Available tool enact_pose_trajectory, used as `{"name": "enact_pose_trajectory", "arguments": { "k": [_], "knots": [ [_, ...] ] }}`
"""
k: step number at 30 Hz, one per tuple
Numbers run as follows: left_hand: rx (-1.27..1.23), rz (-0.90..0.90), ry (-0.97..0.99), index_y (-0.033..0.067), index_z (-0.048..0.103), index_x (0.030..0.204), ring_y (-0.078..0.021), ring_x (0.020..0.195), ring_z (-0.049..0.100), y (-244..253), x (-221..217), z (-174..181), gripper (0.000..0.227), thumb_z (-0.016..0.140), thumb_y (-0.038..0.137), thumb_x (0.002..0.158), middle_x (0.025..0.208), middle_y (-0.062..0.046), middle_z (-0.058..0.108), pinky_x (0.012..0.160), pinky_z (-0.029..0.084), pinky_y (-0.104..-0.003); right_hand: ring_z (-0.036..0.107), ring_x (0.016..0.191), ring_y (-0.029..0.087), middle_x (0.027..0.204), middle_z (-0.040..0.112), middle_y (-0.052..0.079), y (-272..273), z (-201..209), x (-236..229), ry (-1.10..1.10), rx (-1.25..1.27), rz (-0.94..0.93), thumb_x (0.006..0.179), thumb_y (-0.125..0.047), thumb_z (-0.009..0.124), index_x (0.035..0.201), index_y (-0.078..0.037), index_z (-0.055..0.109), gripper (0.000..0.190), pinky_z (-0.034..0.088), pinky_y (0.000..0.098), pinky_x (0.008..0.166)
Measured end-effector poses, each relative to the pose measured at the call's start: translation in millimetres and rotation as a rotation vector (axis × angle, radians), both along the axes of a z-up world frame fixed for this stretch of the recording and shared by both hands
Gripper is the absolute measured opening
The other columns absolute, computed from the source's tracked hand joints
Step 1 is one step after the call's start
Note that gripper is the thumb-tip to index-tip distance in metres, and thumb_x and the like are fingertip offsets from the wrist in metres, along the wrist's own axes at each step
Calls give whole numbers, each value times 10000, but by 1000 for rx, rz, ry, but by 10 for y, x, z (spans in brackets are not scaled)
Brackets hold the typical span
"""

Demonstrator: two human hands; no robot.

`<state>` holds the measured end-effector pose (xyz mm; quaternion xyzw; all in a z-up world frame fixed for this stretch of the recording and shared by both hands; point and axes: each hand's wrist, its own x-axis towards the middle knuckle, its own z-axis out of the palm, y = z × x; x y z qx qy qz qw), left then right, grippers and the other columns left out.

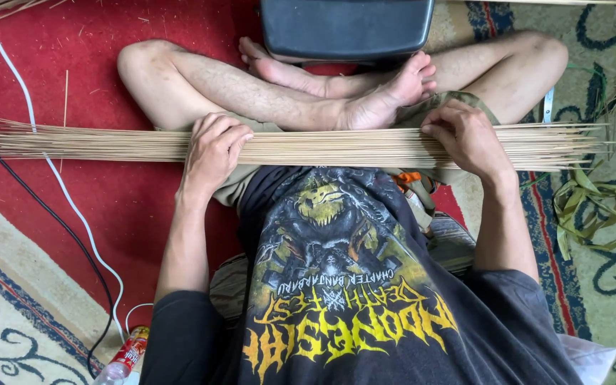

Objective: The person organizes and aligns thin wooden sticks into a bundle while sitting on the floor.

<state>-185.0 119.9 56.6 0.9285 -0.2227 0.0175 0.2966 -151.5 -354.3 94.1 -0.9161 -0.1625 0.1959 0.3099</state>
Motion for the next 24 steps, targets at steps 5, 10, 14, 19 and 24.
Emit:
{"name": "enact_pose_trajectory", "arguments": {
  "k": [5, 10, 14, 19, 24],
  "knots": [
    [-61, 6, 34, 133, 767, 999, -275, 1002, 657, -1, -22, 18, 38, 749, 164, 1012, 967, -47, 668, 932, 495, -417, 681, 978, 422, 969, 675, 187, -66, -97, -71, 38, -14, 15, 985, -134, 761, 1025, -34, 752, 108, 520, 485, 876],
    [-150, 53, 109, 139, 790, 982, -282, 977, 678, 4, -74, -2, 24, 790, 116, 973, 983, -54, 691, 935, 509, -409, 669, 1014, 424, 981, 672, 196, -89, -158, -117, 40, -1, 7, 954, -130, 793, 1037, -27, 776, 133, 521, 488, 919],
    [-286, 138, 209, 140, 799, 939, -275, 971, 688, 57, -130, -118, 51, 841, 119, 919, 1008, -44, 717, 948, 514, -391, 667, 986, 425, 957, 670, 192, -85, -121, -117, 10, 25, -8, 924, -98, 817, 1002, -52, 798, 93, 525, 504, 898],
    [-334, 185, 244, 129, 802, 915, -285, 954, 691, 23, -152, -94, 72, 857, 99, 879, 1018, -57, 728, 943, 518, -384, 655, 925, 368, 898, 682, 165, -96, -184, -123, 27, 56, -20, 892, -88, 840, 973, -74, 803, 90, 524, 456, 868],
    [-356, 205, 287, 152, 771, 1024, -275, 995, 699, -14, -105, -44, 192, 863, 129, 857, 1050, -39, 725, 972, 496, -381, 659, 902, 312, 844, 696, 105, -41, -171, -94, 96, 79, -83, 841, -102, 868, 964, -102, 787, 147, 514, 416, 864]
  ]
}}
